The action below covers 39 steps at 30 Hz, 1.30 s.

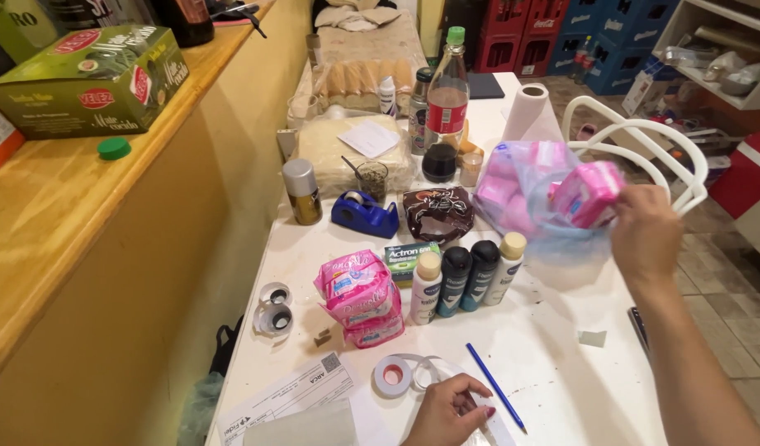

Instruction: The person writes on adhesive labels with a blue pen and places them on various items on a cluttered table. They handle deodorant bottles and pink-wrapped packages, moving them aside and arranging them while continuing to write on labels.

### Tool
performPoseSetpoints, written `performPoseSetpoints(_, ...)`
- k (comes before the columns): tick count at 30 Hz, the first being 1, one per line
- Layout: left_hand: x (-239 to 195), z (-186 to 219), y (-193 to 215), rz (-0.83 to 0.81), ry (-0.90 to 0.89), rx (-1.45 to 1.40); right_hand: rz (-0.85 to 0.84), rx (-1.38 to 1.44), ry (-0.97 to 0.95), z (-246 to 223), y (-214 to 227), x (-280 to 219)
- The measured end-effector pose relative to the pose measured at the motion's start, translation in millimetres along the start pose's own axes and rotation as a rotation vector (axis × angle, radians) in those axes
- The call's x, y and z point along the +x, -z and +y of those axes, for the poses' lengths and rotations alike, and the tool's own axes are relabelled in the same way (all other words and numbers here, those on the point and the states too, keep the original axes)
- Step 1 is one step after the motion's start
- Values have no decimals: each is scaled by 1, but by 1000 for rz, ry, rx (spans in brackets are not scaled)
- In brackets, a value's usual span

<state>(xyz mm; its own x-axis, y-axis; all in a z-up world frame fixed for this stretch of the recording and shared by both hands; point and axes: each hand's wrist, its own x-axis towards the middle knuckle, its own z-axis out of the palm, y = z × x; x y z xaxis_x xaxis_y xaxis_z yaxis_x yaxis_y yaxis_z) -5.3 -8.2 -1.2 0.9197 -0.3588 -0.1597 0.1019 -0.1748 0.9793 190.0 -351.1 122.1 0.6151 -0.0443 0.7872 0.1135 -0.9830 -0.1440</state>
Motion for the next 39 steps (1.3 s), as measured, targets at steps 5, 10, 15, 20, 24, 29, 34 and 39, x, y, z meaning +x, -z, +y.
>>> performPoseSetpoints(5,-1,1,-1,-2,-14,5,314,204,-10,-5,65,-35)
performPoseSetpoints(10,1,-7,-5,27,-84,-76,-39,492,-356,-35,100,-71)
performPoseSetpoints(15,1,-10,-6,43,-97,-44,33,-98,410,-13,38,-161)
performPoseSetpoints(20,2,-9,-5,30,-83,-67,-259,255,947,-55,32,-220)
performPoseSetpoints(24,0,-6,-6,21,-69,-78,-311,320,843,-59,50,-225)
performPoseSetpoints(29,1,-9,-6,24,-70,-75,-169,259,399,-78,47,-211)
performPoseSetpoints(34,1,-9,-6,57,-55,-47,-264,198,369,-91,37,-208)
performPoseSetpoints(39,3,-20,-11,196,-194,32,-801,201,-253,-119,59,-238)
